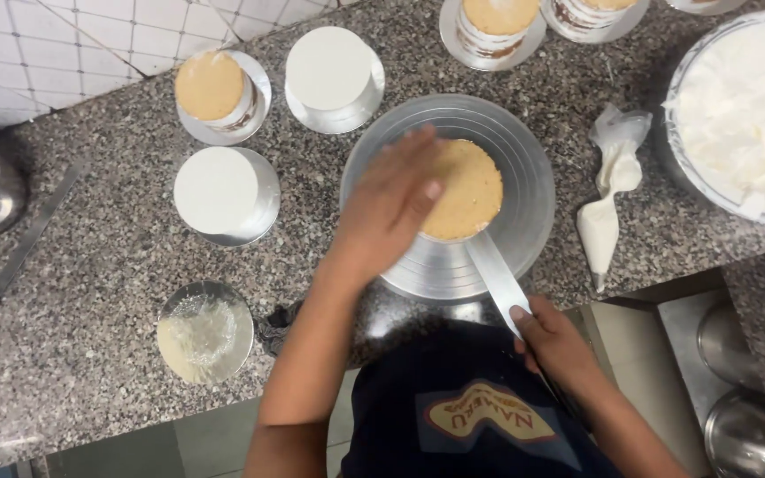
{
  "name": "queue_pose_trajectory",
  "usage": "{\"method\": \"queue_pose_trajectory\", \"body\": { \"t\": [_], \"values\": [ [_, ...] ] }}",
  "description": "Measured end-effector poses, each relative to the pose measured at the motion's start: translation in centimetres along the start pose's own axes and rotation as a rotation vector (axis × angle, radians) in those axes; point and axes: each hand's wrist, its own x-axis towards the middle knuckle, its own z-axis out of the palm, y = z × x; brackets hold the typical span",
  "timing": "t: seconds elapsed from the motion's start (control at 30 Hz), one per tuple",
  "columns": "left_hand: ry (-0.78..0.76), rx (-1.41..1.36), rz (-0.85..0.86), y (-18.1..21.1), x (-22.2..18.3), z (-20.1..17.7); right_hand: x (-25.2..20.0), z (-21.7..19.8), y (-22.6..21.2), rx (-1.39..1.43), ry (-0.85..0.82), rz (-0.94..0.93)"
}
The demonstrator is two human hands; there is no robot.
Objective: Apply frosting to the top and sides of a cake layer on a turntable.
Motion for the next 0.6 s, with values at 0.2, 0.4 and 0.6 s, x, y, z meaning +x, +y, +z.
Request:
{"method": "queue_pose_trajectory", "body": {
  "t": [0.2,0.4,0.6],
  "values": [
    [0.046,0.068,-0.076,-1.9,1.9,0.8,-0.4,0.5,-0.3,0.019,-0.011,0.011],
    [-0.097,0.177,-0.01,-1.7,3.7,3.8,-0.1,0.5,0.1,0.063,-0.011,0.011],
    [-0.071,0.448,0.101,-3.2,3.2,8.2,-0.3,0.6,-0.5,0.1,-0.021,0.022]
  ]
}}
